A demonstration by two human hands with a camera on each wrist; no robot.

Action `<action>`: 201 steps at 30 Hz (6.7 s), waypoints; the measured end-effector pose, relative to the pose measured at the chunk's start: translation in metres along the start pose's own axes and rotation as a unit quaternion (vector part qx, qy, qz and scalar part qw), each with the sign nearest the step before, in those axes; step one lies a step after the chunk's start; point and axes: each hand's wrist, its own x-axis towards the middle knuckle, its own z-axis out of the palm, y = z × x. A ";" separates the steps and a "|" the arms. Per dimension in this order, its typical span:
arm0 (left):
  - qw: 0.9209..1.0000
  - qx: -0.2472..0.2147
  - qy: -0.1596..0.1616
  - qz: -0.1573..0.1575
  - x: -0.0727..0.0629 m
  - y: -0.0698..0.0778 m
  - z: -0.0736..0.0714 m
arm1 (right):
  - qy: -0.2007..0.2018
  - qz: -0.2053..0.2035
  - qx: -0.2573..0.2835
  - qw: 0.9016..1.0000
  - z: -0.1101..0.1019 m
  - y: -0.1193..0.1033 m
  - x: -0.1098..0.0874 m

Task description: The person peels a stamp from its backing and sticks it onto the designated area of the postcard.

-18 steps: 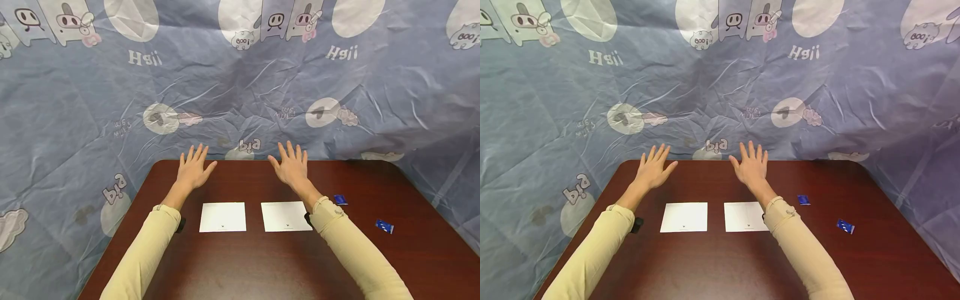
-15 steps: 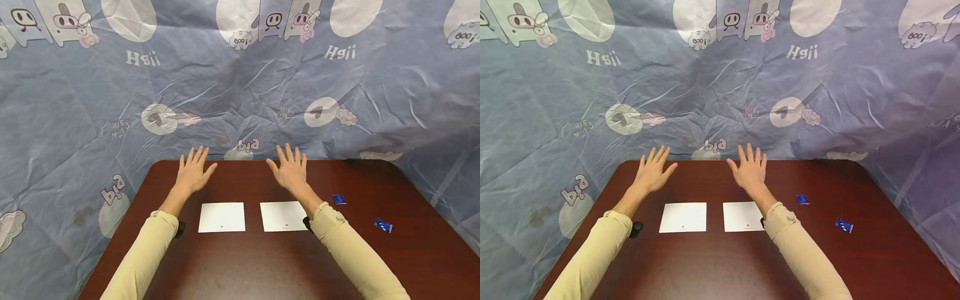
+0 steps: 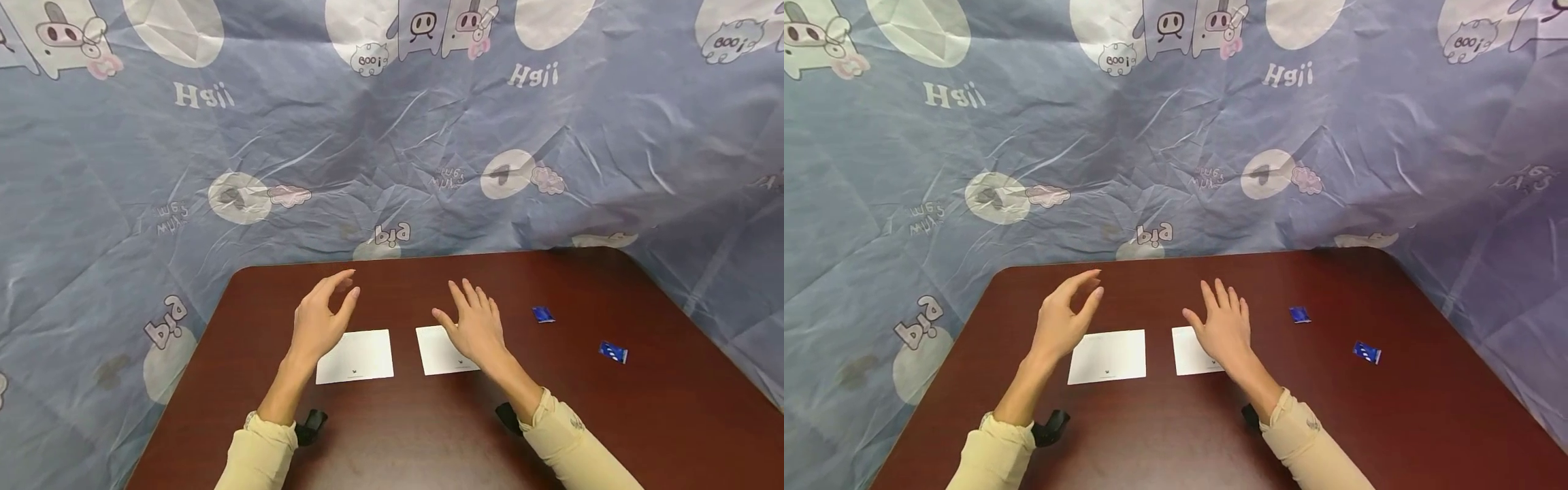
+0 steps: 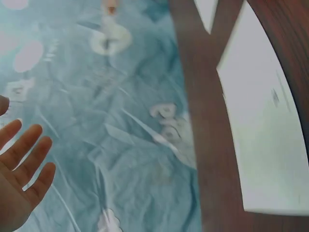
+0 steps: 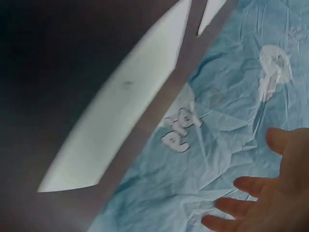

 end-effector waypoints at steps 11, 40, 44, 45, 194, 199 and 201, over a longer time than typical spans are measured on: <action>0.979 -0.186 0.064 0.042 -0.012 0.047 0.004 | -0.025 0.095 0.016 0.995 -0.002 0.067 -0.017; 0.959 -0.262 0.087 0.063 -0.018 0.048 0.009 | -0.047 0.124 -0.227 0.965 0.002 0.147 0.012; 0.959 -0.263 0.086 0.064 -0.019 0.048 0.009 | -0.038 0.091 -0.261 0.960 0.006 0.150 0.009; 0.958 -0.265 0.085 0.064 -0.019 0.048 0.009 | -0.037 0.087 -0.267 0.959 0.007 0.150 0.008; 0.978 -0.153 0.033 0.135 -0.025 0.050 0.047 | 0.356 -0.253 0.287 0.853 -0.010 -0.104 -0.041; 0.977 -0.146 0.037 0.149 -0.025 0.050 0.047 | 0.363 -0.252 0.276 0.854 -0.010 -0.105 -0.042; 0.978 -0.139 0.037 0.154 -0.026 0.050 0.047 | 0.367 -0.252 0.275 0.852 -0.010 -0.105 -0.042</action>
